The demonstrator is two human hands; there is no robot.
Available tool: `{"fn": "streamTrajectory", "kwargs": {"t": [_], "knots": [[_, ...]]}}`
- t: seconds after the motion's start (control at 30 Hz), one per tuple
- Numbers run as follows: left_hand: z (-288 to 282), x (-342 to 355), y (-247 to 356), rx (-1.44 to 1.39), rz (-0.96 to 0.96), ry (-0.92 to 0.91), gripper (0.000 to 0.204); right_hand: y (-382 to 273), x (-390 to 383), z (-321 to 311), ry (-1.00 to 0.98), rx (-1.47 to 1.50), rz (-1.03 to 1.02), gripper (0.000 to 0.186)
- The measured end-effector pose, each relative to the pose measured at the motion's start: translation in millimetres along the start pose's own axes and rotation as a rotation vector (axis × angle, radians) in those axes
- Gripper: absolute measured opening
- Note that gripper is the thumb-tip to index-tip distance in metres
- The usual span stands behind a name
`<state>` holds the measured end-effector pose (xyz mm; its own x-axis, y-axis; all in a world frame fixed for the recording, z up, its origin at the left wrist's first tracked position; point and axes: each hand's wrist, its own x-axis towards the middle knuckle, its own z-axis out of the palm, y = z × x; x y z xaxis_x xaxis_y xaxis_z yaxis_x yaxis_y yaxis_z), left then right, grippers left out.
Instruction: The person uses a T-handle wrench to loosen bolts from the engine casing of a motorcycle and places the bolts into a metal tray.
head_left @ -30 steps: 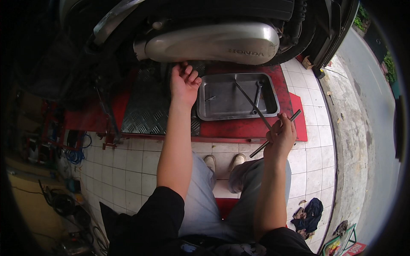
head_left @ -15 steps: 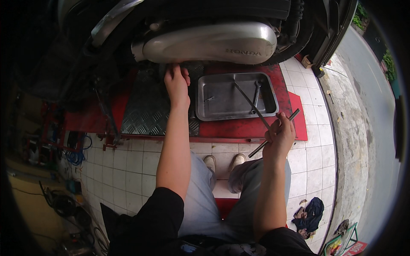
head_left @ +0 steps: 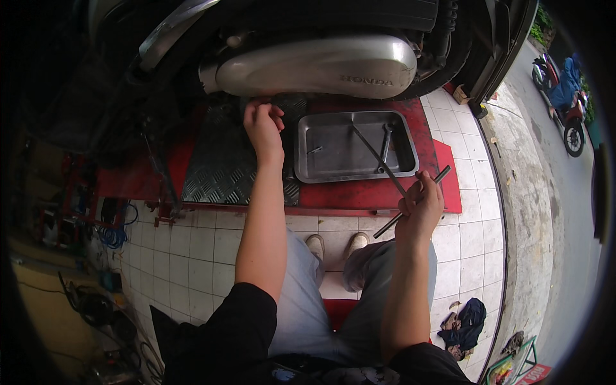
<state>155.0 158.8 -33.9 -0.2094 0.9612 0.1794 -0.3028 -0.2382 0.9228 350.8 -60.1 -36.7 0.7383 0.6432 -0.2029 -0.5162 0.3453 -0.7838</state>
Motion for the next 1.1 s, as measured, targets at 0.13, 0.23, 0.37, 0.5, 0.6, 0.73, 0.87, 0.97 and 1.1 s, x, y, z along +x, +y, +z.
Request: {"fn": "streamTrajectory", "kwargs": {"t": [0.13, 0.23, 0.37, 0.5, 0.6, 0.73, 0.87, 0.97, 1.1], "knots": [[1, -4, 0, 0.210, 0.101, -0.121, 0.016, 0, 0, 0, 0.002, 0.006, 0.011, 0.012], [3, -6, 0, 0.279, 0.096, -0.143, 0.016, 1, 0, -1, -0.009, 0.008, -0.002, 0.012], [5, -3, -7, 0.267, 0.199, 0.023, 0.017, -2, -1, 1, 0.013, 0.002, 0.008, 0.013], [2, -1, -10, 0.327, 0.197, -0.137, 0.016, -2, 0, -1, 0.009, 0.010, 0.012, 0.013], [3, -4, -9, 0.328, 0.076, -0.242, 0.015, -2, 0, -1, 0.014, 0.011, 0.013, 0.013], [4, -2, -12, 0.293, 0.151, -0.069, 0.013, -3, 0, -1, 0.011, 0.012, 0.020, 0.013], [6, -4, -12, 0.344, 0.299, -0.022, 0.013, -4, 0, 0, 0.013, 0.027, 0.018, 0.012], [3, -1, -15, 0.381, 0.239, -0.183, 0.014, -3, -1, 0, 0.005, 0.027, 0.015, 0.012], [7, -5, -8, 0.312, 0.144, -0.065, 0.014, -4, 0, 0, 0.029, 0.019, 0.020, 0.012]]}}
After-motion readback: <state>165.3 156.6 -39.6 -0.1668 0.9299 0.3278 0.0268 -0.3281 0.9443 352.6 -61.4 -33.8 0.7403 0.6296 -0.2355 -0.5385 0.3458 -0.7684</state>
